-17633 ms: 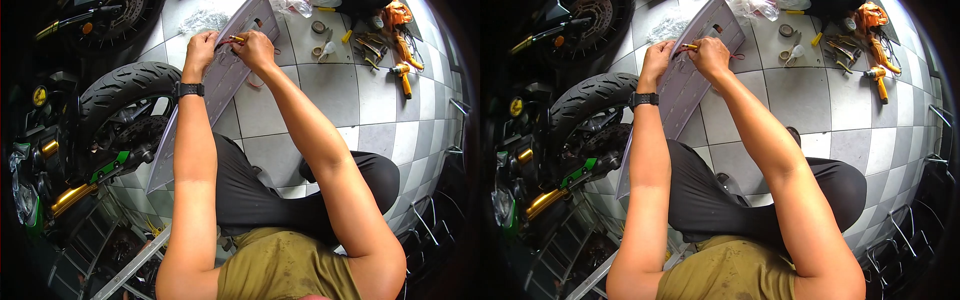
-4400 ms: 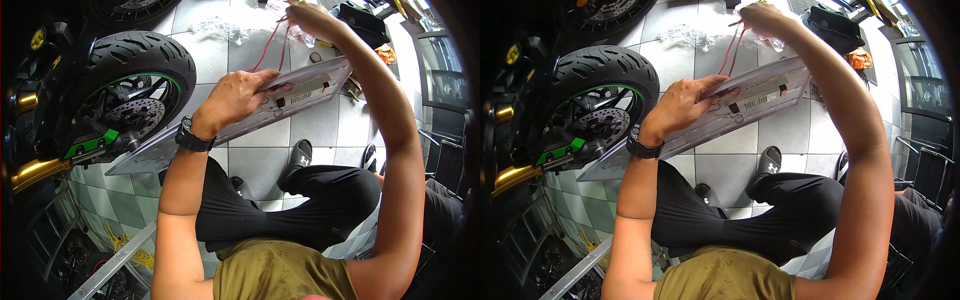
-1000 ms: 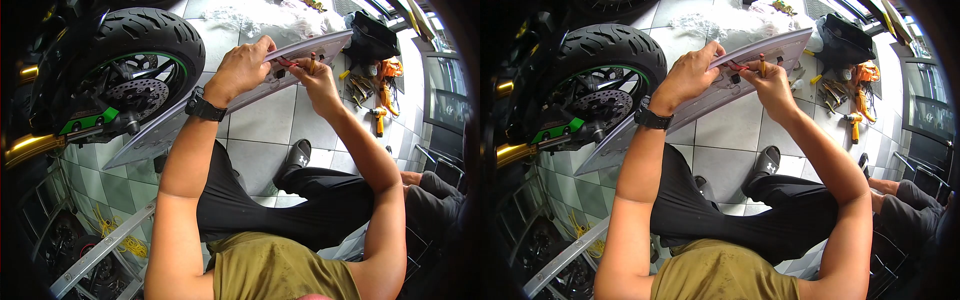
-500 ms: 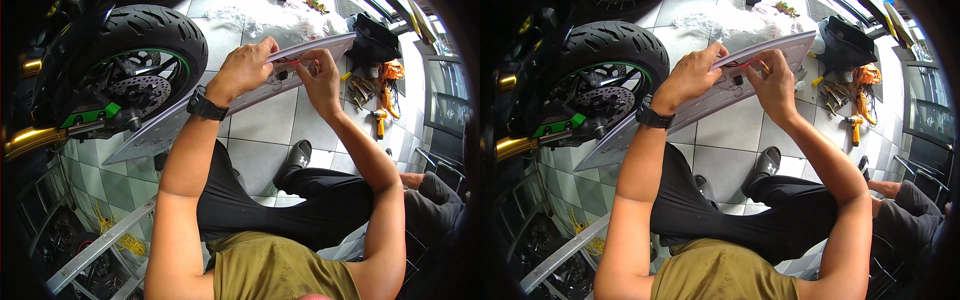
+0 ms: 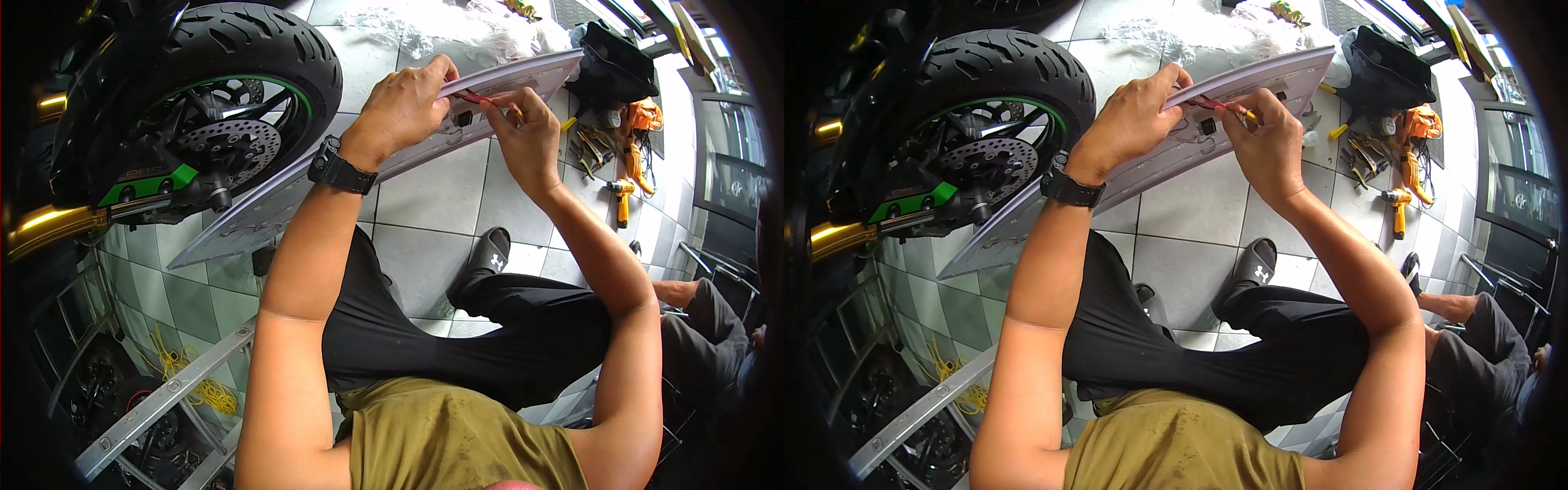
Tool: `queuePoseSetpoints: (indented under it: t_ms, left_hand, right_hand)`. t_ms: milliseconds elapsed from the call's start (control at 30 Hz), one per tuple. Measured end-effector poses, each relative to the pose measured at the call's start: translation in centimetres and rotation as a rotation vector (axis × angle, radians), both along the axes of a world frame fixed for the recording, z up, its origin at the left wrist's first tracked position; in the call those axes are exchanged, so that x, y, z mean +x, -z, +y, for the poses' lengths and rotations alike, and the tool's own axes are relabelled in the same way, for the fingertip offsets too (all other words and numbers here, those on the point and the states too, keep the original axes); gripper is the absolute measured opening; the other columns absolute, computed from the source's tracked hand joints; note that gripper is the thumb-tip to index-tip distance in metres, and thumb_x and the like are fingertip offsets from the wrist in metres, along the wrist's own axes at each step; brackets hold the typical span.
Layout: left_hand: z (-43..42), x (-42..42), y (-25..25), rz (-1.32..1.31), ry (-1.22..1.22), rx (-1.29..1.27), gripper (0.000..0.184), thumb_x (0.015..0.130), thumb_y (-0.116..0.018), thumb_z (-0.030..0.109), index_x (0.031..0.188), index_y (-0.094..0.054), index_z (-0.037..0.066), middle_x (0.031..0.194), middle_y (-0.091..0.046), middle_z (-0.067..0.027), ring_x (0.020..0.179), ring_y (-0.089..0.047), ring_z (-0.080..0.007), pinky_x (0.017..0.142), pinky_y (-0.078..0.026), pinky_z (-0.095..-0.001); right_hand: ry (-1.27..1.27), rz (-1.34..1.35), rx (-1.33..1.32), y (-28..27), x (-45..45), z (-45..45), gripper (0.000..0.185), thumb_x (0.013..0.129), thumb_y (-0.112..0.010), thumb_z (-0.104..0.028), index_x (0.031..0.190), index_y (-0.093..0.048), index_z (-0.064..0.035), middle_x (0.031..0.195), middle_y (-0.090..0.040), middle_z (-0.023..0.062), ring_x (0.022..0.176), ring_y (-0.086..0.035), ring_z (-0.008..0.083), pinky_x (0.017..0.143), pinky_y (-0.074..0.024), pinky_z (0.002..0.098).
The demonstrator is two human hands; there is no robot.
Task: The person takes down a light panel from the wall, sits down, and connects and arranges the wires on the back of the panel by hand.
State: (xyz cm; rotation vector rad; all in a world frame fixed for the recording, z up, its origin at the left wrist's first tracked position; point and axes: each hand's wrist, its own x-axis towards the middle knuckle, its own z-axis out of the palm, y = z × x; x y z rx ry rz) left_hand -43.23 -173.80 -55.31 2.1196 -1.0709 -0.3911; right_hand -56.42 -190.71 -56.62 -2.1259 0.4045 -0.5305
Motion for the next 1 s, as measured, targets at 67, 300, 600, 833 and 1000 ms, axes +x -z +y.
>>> queuePoseSetpoints:
  t_ms: [67, 300, 600, 833, 1000]
  left_hand:
    - [0.0, 0.0, 0.0, 0.002, -0.006, 0.015, 0.029, 0.089, -0.064, 0.008, 0.118, -0.06, 0.005, 0.099, -0.075, -0.0228, 0.096, -0.073, -0.0394, 0.092, -0.056, -0.0469]
    - [-0.2, -0.3, 0.3, -0.015, -0.001, -0.009, 0.031, 0.089, -0.064, 0.009, 0.119, -0.061, 0.007, 0.1, -0.075, -0.0224, 0.095, -0.074, -0.0379, 0.093, -0.057, -0.0458]
    - [-0.1, -0.4, 0.1, 0.025, -0.005, 0.012, 0.03, 0.091, -0.063, 0.009, 0.121, -0.064, 0.007, 0.102, -0.075, -0.0201, 0.096, -0.074, -0.0369, 0.093, -0.057, -0.0453]
    - [0.0, -0.4, 0.6, 0.006, -0.013, -0.075, 0.032, 0.092, -0.06, 0.008, 0.124, -0.062, 0.006, 0.1, -0.074, -0.0226, 0.093, -0.074, -0.0367, 0.087, -0.057, -0.0449]
    - [0.1, -0.4, -0.1, -0.001, -0.049, -0.046, 0.028, 0.092, -0.065, 0.01, 0.12, -0.066, 0.009, 0.097, -0.075, -0.0198, 0.092, -0.073, -0.038, 0.087, -0.058, -0.0466]
  right_hand:
    - [0.082, 0.321, -0.028, -1.1, 0.1, 0.0, 0.021, 0.088, -0.078, -0.012, 0.101, -0.064, -0.0032, 0.091, -0.071, 0.0077, 0.072, -0.062, 0.0119, 0.066, -0.052, 0.0316]
    - [0.143, 0.109, 0.024, -1.6, 0.6, 1.0, 0.029, 0.087, -0.078, -0.013, 0.104, -0.056, -0.0039, 0.091, -0.07, 0.0085, 0.071, -0.063, 0.0145, 0.066, -0.0525, 0.0327]
    - [-0.088, -0.138, -0.522, -0.7, 0.7, -0.1, 0.026, 0.082, -0.077, -0.006, 0.098, -0.058, -0.0071, 0.09, -0.07, 0.0067, 0.065, -0.065, 0.0197, 0.061, -0.0517, 0.0329]
    - [0.034, 0.113, -0.12, -0.8, 0.8, 1.0, 0.024, 0.083, -0.071, -0.008, 0.106, -0.063, -0.0065, 0.1, -0.071, 0.0077, 0.073, -0.069, 0.0244, 0.067, -0.0549, 0.0386]
    - [-0.019, 0.135, -0.352, -1.7, 0.8, 0.1, 0.029, 0.082, -0.073, -0.011, 0.109, -0.064, -0.0107, 0.104, -0.069, 0.0079, 0.082, -0.071, 0.028, 0.072, -0.0569, 0.0409]
